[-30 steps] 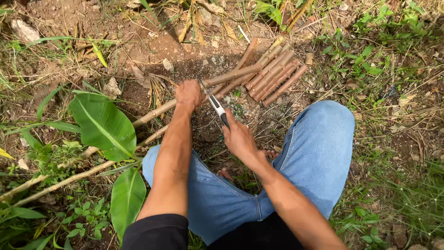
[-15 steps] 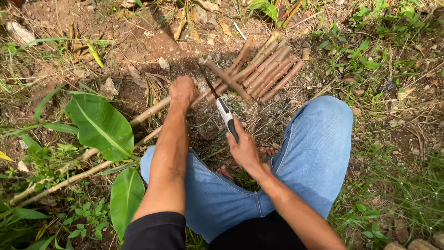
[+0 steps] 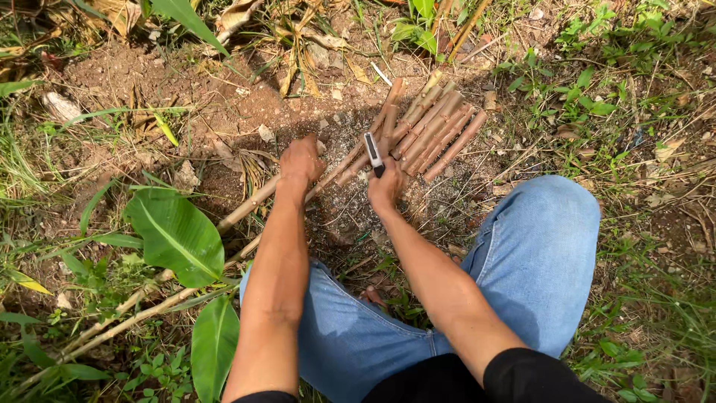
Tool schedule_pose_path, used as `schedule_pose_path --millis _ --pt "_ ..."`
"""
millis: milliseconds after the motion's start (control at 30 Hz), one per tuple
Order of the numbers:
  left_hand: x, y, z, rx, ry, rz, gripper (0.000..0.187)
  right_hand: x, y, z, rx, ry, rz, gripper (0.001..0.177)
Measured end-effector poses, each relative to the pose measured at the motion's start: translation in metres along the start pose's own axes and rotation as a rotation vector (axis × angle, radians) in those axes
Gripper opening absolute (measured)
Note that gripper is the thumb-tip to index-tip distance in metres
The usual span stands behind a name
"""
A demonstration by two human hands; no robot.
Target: The person saws wooden stems into smaller segments using a hand saw while sitting on the ground.
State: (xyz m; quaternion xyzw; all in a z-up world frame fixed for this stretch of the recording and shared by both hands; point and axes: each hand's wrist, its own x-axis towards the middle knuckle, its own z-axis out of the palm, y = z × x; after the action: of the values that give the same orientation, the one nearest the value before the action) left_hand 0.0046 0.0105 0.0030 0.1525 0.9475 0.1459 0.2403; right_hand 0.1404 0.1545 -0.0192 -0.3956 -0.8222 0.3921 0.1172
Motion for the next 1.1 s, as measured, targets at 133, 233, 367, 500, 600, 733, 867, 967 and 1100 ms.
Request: schedule_pose_path --millis 133,233,367,500,600,733,867,967,1100 --pt "-0.015 -0.004 -0.023 -0.105 0.01 0.01 0.05 0.016 0.001 -0.014 -0.117 -0.029 -0.003 0.027" --pt "-0.03 -0.013 -0.037 -0.388 0.096 0.125 0.029 0.029 -0.006 -0.057 -0.173 -0.044 -0.031 0.027" --pt "-0.024 -0.028 -0.07 -0.712 0.028 0.092 0.022 0.052 -0.048 -0.107 -0.108 -0.083 -0.107 0.03" --pt "-0.044 -0.016 -0.094 -0.765 -0.024 -0.035 0.044 0.06 -0.049 -0.106 -0.056 -0.306 -0.029 0.039" --pt "-0.043 -0.027 -0.094 -0.73 -0.008 -0.016 0.047 0.055 -0.047 -0.093 -0.089 -0.392 -0.164 0.037" --pt "-0.04 -0.029 -0.092 -0.717 0.007 0.0 0.049 0.064 -0.035 -0.075 -0.069 -0.412 -0.212 0.044" --pt "-0.026 -0.039 -0.069 -0.647 0.029 0.014 0.043 0.054 -0.035 -0.1 0.048 -0.313 -0.193 0.033" --pt "-0.018 -0.046 -0.063 -0.602 0.045 0.001 0.042 0.049 0.003 -0.095 0.152 -0.275 -0.118 0.028" --pt "-0.031 -0.037 -0.069 -0.603 0.018 -0.039 0.042 0.017 0.027 -0.111 0.219 -0.362 0.035 0.03"
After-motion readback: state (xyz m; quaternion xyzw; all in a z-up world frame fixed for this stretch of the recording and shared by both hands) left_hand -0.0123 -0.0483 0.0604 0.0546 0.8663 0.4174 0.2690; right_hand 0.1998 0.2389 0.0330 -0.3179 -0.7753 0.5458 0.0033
